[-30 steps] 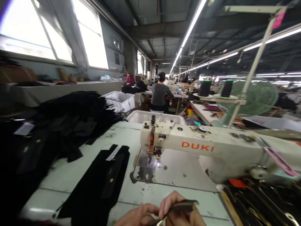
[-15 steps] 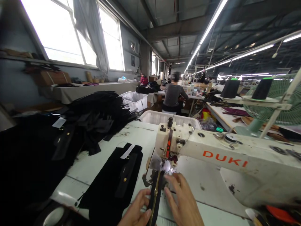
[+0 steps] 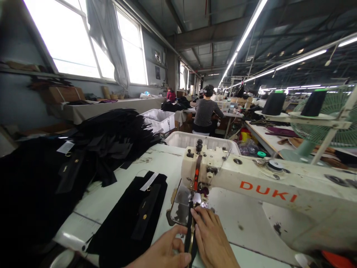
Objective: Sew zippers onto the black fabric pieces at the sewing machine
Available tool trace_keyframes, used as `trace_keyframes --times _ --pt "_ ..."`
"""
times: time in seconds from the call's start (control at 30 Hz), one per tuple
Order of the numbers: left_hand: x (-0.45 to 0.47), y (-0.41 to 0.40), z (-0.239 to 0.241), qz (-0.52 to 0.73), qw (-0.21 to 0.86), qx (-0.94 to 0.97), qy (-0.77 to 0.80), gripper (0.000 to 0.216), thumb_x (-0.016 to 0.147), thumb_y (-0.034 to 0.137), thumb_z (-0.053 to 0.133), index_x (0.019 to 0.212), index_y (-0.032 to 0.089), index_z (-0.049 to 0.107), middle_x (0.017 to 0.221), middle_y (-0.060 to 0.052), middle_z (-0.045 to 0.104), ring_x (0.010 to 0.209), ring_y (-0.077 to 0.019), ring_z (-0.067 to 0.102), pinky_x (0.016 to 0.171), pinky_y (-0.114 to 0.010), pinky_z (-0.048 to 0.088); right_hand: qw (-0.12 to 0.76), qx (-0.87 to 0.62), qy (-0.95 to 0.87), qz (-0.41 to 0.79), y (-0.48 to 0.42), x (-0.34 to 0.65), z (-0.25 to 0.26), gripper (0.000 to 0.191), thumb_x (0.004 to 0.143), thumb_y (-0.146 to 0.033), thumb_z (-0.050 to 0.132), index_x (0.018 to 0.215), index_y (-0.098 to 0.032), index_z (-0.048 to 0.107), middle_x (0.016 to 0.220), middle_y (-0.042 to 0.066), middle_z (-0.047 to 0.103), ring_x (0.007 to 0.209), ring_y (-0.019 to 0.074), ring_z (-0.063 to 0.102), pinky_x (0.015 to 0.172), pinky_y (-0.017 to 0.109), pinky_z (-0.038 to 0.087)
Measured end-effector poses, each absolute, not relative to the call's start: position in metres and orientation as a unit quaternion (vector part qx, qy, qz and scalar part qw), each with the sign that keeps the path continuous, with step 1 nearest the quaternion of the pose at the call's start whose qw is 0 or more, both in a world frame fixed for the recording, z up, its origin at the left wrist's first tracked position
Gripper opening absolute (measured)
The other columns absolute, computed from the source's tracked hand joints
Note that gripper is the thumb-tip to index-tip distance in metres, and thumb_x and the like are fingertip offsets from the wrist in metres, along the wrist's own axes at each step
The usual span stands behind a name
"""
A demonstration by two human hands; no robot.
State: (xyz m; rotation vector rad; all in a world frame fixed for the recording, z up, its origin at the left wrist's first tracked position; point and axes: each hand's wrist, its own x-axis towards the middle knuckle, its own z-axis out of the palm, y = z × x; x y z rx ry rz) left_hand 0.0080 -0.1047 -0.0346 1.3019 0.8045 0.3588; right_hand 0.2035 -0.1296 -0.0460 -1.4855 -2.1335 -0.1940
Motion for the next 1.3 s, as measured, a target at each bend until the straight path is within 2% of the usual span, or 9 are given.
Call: trace_keyframes --times 0.1,0.27,0.47,0.57,0.67,0.83,0.9,1.0,1.3 --pt "0.022 -0.106 -0.032 0.130 0.682 0.605 0.389 0.031 0.090 0.042 0.065 0.080 0.013 0.059 0.060 0.003 0.055 0.050 -0.0088 0.053 0.052 -0.021 0.042 0.257 -0.559 -0.786 -0.060 -0.126 0.204 -0.041 0.035 0.098 -0.025 0.040 0.125 -0.023 0.063 0.118 0.008 0.066 0.107 0.0203 0.062 0.090 0.035 0.055" --pt "-0.015 -0.111 -0.010 0.143 0.539 0.686 0.466 0.037 0.097 0.043 0.058 0.073 0.015 0.067 0.064 0.002 0.066 0.051 -0.0120 0.060 0.061 -0.026 0.055 0.256 -0.507 -0.807 -0.162 -0.124 0.206 -0.043 0.034 0.099 -0.034 0.045 0.123 -0.019 0.063 0.114 0.009 0.068 0.102 0.0231 0.065 0.085 0.037 0.057" --pt "-0.064 -0.016 0.042 0.168 0.342 0.828 0.412 0.020 0.100 0.024 0.049 0.111 0.019 0.066 0.110 -0.007 0.067 0.103 -0.0194 0.063 0.095 -0.037 0.047 0.269 -0.464 -0.809 -0.241 -0.120 0.203 -0.046 0.034 0.101 -0.036 0.041 0.117 -0.017 0.065 0.108 0.008 0.071 0.098 0.0200 0.068 0.081 0.028 0.058" --pt "-0.063 0.040 0.040 0.163 0.289 0.855 0.399 0.028 0.083 0.016 0.070 0.111 0.018 0.065 0.117 -0.008 0.064 0.115 -0.0256 0.055 0.102 -0.043 0.040 0.253 -0.477 -0.807 -0.240 -0.118 0.202 -0.055 0.033 0.101 -0.032 0.041 0.118 -0.016 0.064 0.109 0.008 0.071 0.099 0.0193 0.068 0.084 0.026 0.057" --pt "-0.052 0.053 0.021 0.158 0.274 0.870 0.378 0.019 0.082 0.018 0.071 0.099 0.014 0.066 0.105 -0.007 0.064 0.109 -0.0272 0.057 0.099 -0.047 0.040 0.227 -0.487 -0.811 -0.232 -0.118 0.205 -0.064 0.034 0.100 -0.032 0.043 0.125 -0.016 0.061 0.115 0.008 0.069 0.104 0.0193 0.066 0.089 0.025 0.055" --pt "-0.014 0.013 0.001 0.179 0.312 0.863 0.356 0.012 0.093 0.026 0.057 0.097 0.016 0.064 0.090 -0.002 0.067 0.086 -0.0200 0.064 0.079 -0.031 0.052 0.193 -0.488 -0.821 -0.224 -0.122 0.207 -0.063 0.037 0.097 -0.029 0.047 0.130 -0.015 0.056 0.119 0.009 0.067 0.108 0.0204 0.065 0.091 0.027 0.055" --pt "0.000 -0.004 0.001 0.200 0.298 0.861 0.359 0.019 0.089 0.023 0.062 0.107 0.017 0.063 0.107 -0.006 0.066 0.101 -0.0240 0.061 0.091 -0.036 0.050 0.189 -0.482 -0.823 -0.234 -0.123 0.206 -0.063 0.036 0.095 -0.025 0.045 0.127 -0.014 0.057 0.117 0.010 0.067 0.108 0.0209 0.065 0.090 0.028 0.055" --pt "0.005 -0.028 -0.002 0.232 0.254 0.865 0.365 0.053 0.081 0.013 0.065 0.132 0.019 0.050 0.142 -0.013 0.046 0.134 -0.0317 0.038 0.114 -0.051 0.031 0.189 -0.465 -0.821 -0.271 -0.122 0.206 -0.067 0.034 0.094 -0.023 0.043 0.122 -0.014 0.059 0.112 0.011 0.068 0.103 0.0200 0.066 0.088 0.026 0.055" --pt "-0.022 -0.055 -0.033 0.118 0.063 0.969 0.207 0.062 0.097 0.030 0.056 0.151 0.017 0.028 0.153 -0.017 0.037 0.142 -0.0366 0.034 0.108 -0.070 0.027 0.185 -0.439 -0.810 -0.341 -0.121 0.204 -0.069 0.034 0.098 -0.028 0.038 0.114 -0.014 0.065 0.105 0.007 0.073 0.094 0.0180 0.070 0.080 0.024 0.057"
